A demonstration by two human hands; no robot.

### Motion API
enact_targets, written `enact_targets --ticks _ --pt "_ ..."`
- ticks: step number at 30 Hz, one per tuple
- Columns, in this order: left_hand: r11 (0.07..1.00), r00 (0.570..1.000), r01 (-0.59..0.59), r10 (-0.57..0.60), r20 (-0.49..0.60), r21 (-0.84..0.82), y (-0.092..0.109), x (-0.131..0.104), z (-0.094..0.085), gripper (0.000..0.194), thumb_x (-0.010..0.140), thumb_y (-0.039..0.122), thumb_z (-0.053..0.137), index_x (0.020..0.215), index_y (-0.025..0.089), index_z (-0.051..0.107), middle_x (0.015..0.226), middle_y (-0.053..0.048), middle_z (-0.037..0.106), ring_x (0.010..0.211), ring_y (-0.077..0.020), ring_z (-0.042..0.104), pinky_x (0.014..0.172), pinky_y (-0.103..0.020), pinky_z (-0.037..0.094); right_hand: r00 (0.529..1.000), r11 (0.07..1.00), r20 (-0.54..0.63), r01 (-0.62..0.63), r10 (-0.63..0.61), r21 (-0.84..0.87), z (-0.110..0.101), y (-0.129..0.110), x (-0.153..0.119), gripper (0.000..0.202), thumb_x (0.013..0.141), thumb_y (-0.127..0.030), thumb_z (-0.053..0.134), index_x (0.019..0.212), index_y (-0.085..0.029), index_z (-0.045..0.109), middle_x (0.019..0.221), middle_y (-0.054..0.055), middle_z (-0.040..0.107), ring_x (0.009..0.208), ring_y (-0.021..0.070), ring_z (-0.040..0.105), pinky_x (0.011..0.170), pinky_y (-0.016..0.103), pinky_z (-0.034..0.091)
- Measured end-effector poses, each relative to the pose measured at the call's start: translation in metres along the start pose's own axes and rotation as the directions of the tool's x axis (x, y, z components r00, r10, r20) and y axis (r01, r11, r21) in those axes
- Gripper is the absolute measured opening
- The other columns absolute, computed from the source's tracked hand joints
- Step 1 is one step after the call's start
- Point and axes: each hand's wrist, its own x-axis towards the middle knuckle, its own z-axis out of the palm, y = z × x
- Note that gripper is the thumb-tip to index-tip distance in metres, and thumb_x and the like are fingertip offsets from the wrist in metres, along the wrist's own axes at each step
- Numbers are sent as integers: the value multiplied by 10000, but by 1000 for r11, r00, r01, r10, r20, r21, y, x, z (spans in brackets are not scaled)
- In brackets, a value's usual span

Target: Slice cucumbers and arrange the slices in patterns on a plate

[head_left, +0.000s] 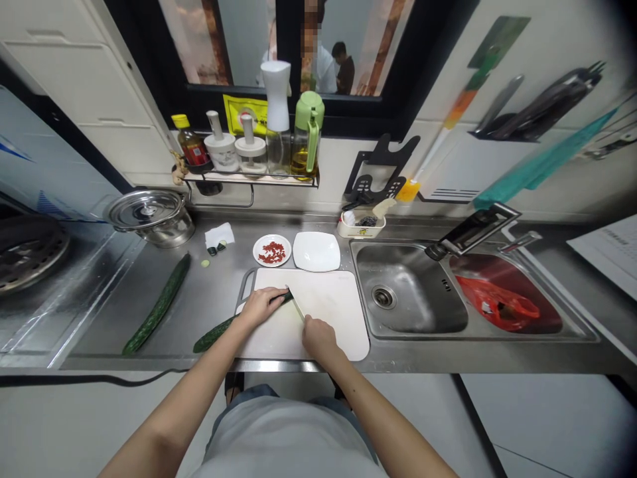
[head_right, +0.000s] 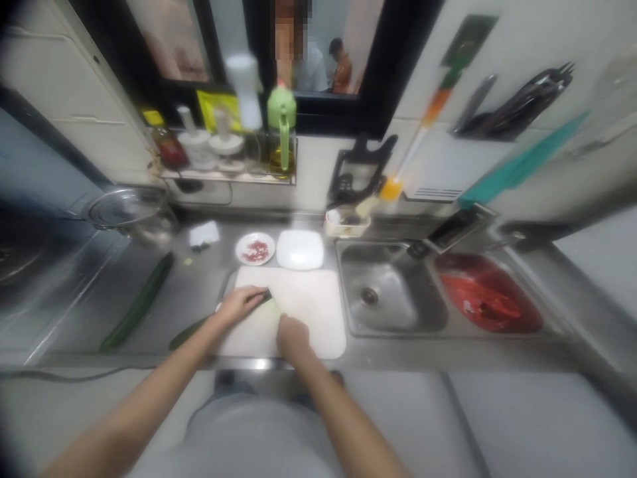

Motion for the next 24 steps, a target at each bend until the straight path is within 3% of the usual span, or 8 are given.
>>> enact_targets --ticks 9,24 --pt "1000 1000 15 -15 17 -7 1 0 -2 332 897 353 487 1177 288 653 1145 -17 685 1031 -181 634 910 -300 484 1000 1000 -10 -2 2 25 -14 -12 22 330 874 -74 336 1100 -111 573 983 156 682 970 230 646 753 303 455" --pt "999 999 41 -41 14 1 12 -5 -5 318 892 346 495 1162 307 658 1146 -1 684 1027 -181 634 922 -296 477 1000 1000 -5 5 -5 8 -1 6 0 319 905 -117 324 1087 -104 586 983 162 681 952 236 644 744 305 449"
